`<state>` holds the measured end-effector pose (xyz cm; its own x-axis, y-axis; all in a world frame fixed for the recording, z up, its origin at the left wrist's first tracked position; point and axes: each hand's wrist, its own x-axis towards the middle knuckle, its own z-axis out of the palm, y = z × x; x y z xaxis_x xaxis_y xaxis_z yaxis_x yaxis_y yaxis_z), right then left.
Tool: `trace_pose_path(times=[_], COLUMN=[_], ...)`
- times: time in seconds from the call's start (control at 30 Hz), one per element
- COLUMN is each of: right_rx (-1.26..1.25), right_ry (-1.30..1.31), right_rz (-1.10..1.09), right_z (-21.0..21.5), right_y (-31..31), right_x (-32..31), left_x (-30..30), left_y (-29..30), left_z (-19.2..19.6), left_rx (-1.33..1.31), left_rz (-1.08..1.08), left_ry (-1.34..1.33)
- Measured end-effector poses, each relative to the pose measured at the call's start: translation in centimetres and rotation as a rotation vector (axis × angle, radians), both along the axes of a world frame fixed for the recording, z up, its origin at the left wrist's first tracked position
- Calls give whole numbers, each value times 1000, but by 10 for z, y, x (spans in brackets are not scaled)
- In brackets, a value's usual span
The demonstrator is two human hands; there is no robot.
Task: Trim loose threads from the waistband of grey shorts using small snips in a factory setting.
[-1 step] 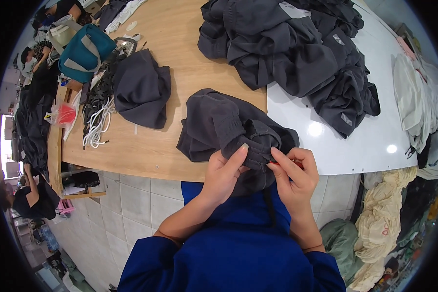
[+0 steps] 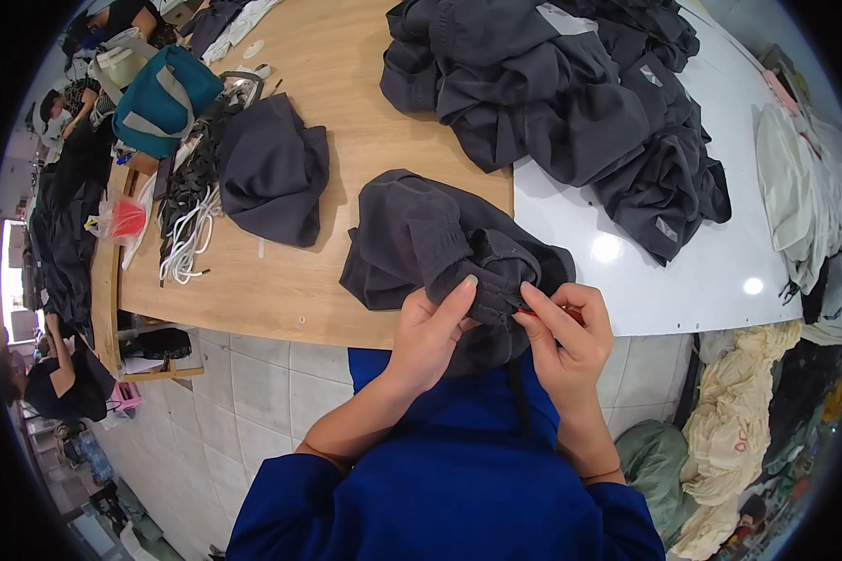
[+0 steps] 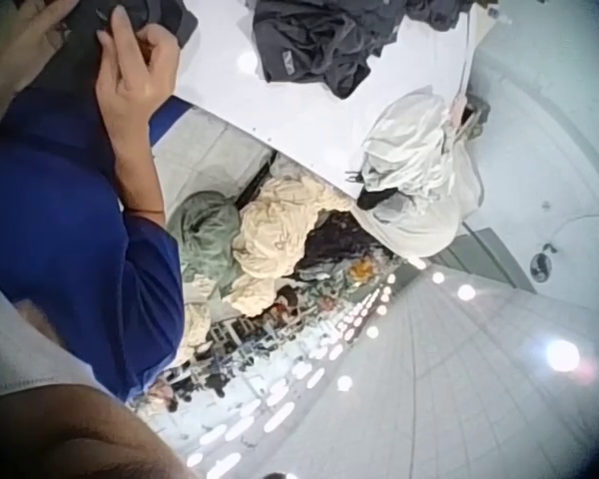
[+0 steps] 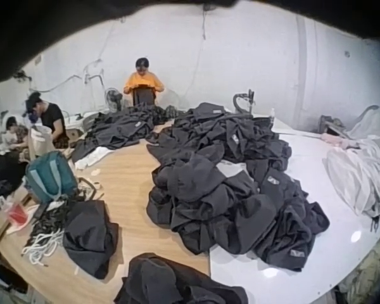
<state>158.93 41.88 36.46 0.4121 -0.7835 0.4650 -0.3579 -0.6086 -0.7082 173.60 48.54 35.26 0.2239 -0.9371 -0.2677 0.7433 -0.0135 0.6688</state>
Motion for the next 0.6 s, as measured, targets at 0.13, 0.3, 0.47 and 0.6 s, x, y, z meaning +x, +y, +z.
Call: trace_pose_path(times=[0.13,0.3,0.47,0.6], right_rx=[35,4,-21,-7], right_ry=[-12,2,30,30], right_rz=[-15,-11,-5,25], right_z=[2,5,6,4], right_y=[0,0,0,2], right_x=[0,3,3,0], left_x=[-2,-3,-3,-2], left_y=[1,2,2,4], left_z=[0,-4,-3,-3], left_rx=[10,-4,3,0], left_rz=[28,45,70,63], left_ry=[-38,-186,-213,-239])
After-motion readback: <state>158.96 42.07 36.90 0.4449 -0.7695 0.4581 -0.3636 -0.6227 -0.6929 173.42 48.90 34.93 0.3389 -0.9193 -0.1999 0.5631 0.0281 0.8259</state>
